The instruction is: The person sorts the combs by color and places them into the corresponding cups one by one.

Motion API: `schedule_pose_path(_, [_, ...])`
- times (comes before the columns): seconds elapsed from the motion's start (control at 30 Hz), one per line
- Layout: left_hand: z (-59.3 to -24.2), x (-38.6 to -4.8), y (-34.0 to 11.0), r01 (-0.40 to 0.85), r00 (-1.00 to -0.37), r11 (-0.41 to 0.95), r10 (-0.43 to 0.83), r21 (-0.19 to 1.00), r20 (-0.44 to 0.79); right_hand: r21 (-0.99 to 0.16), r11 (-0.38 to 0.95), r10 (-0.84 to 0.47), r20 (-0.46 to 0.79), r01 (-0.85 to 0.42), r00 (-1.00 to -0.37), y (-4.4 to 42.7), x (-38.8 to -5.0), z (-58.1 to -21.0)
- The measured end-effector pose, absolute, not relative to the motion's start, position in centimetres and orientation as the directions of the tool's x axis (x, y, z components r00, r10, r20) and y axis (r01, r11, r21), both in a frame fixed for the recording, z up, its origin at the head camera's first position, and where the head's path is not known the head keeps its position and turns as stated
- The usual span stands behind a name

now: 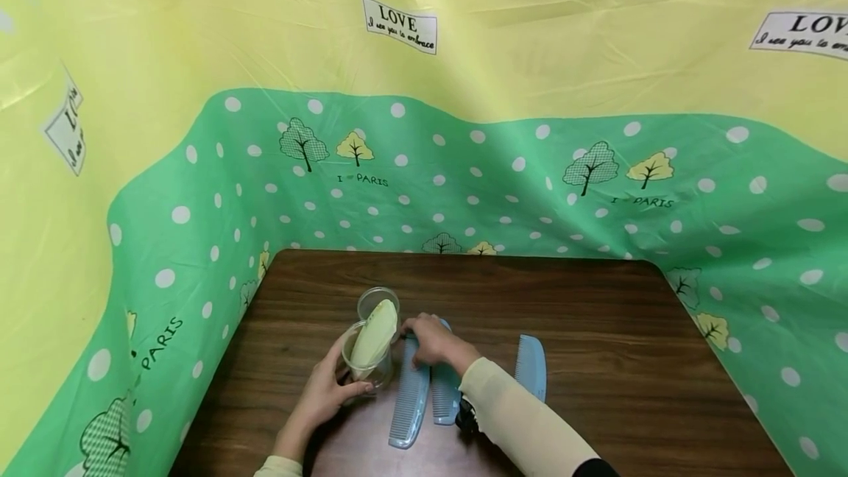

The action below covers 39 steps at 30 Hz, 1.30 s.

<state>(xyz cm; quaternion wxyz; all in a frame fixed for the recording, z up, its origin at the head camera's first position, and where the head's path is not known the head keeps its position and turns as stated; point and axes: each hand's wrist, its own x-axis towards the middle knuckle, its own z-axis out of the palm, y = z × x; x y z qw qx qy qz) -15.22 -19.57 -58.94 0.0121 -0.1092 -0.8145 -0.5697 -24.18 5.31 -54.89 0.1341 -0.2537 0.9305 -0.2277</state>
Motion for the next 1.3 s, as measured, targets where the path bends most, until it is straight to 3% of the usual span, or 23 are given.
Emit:
schedule_pose_path(0.4, [-59.0,-15.3,-19.3,0.188,-0.976,0.316,0.166,0.930,0.141,-0.594,0.703,-0.578,-0.160,-0.390,-0.800,6.8,-24.5,-54.4])
schedule_pose_path(1.0, [-59.3,-15.2,-19.4,0.253,-0.965,0.333,0.159,0.908,0.210,-0.643,0.670,-0.539,-0.077,-0.371,-0.839,8.4,-24.7,-54.0])
schedule_pose_path(1.3, [-59.1,-15.0,-19.4,0.218,-0.973,0.316,0.146,0.924,0.180,-0.682,0.637,-0.544,-0.067,-0.360,-0.837,9.4,-24.7,-54.1])
